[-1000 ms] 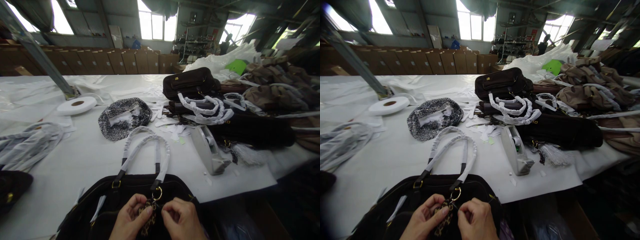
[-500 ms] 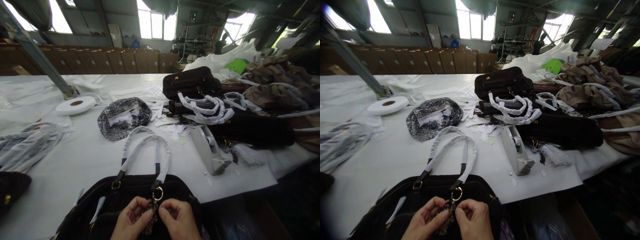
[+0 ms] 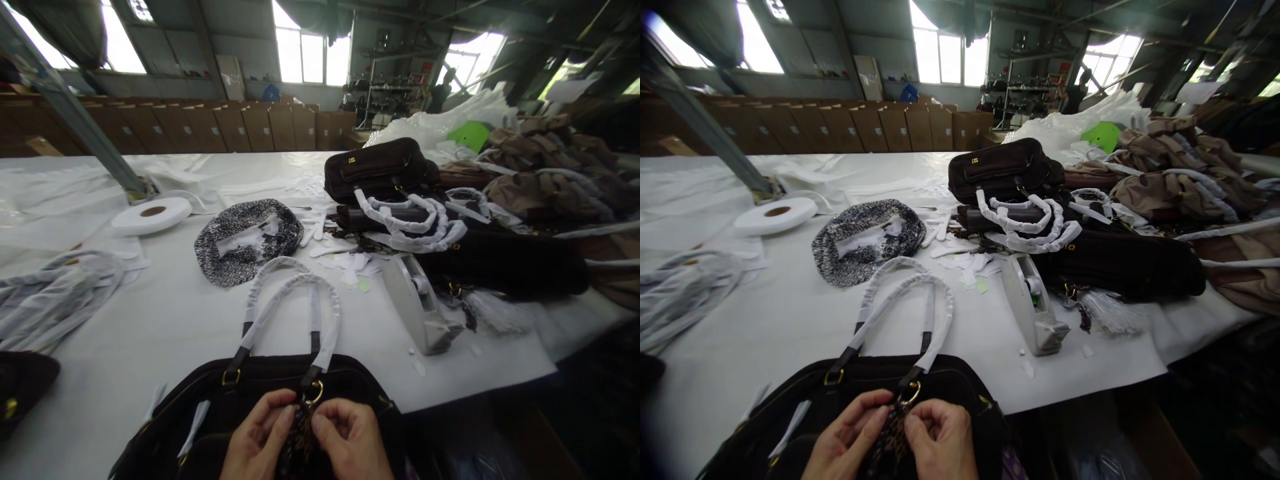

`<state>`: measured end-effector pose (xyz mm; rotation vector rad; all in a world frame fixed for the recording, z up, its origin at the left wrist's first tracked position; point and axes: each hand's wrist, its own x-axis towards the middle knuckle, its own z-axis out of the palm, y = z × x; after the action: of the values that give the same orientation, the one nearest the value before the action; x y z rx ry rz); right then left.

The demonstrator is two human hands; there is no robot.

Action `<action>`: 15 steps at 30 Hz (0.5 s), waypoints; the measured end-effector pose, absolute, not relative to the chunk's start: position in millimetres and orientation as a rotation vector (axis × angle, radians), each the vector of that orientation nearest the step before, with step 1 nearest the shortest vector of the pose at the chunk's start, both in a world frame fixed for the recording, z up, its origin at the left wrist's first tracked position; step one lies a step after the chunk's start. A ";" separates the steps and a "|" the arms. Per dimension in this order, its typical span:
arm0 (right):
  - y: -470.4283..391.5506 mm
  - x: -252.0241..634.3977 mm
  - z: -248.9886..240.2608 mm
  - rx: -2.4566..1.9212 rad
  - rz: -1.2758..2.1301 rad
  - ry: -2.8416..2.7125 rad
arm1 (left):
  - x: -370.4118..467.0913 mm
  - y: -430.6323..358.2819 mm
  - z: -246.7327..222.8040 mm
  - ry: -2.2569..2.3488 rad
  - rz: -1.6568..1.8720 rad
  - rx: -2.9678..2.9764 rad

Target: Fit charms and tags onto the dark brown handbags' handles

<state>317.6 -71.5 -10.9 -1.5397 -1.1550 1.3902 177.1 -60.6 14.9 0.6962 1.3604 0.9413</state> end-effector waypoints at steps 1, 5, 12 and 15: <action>-70.7 317.7 -9.7 -1.553 1.376 -1.174 | 177.0 -58.6 15.2 1.342 0.932 0.680; -70.6 319.9 -7.1 -1.653 1.200 -1.338 | 175.2 -51.2 16.9 1.294 0.854 0.672; -67.6 325.1 -1.4 -1.618 0.932 -1.571 | 170.9 -43.3 21.7 1.254 0.768 0.783; -64.3 326.2 -3.4 -1.637 1.155 -1.387 | 167.3 -43.4 18.1 1.252 0.747 0.841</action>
<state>326.2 -64.3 -3.4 -1.6367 -1.3871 1.1545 167.3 -43.4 18.1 0.8407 1.2523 0.7475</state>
